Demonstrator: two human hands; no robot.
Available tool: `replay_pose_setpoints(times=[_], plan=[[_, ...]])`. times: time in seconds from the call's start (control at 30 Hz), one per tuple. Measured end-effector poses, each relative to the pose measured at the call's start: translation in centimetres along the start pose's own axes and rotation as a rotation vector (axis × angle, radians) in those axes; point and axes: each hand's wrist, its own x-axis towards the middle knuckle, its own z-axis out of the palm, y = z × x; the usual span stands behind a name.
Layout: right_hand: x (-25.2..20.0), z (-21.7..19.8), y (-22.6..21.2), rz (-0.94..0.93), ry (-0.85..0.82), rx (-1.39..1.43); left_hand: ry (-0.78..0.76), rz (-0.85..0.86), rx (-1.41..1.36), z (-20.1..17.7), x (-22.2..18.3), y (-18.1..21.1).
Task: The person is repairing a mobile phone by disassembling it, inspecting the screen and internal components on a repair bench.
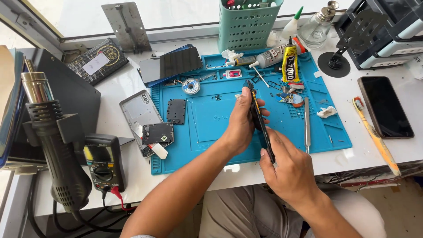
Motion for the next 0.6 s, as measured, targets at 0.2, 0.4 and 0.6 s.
replay_pose_setpoints(times=[0.2, 0.4, 0.6], plan=[[0.3, 0.0, -1.4, -0.038, -0.033, -0.118, -0.032, 0.062, -0.217, 0.3, -0.3, 0.3], [1.9, -2.3, -4.0, 0.067, -0.133, -0.155, -0.059, -0.035, -0.401, -0.3, 0.3, 0.5], [6.1, -1.5, -10.0, -0.275, -0.066, 0.225, -0.166, -0.104, -0.472, -1.5, 1.8, 0.0]])
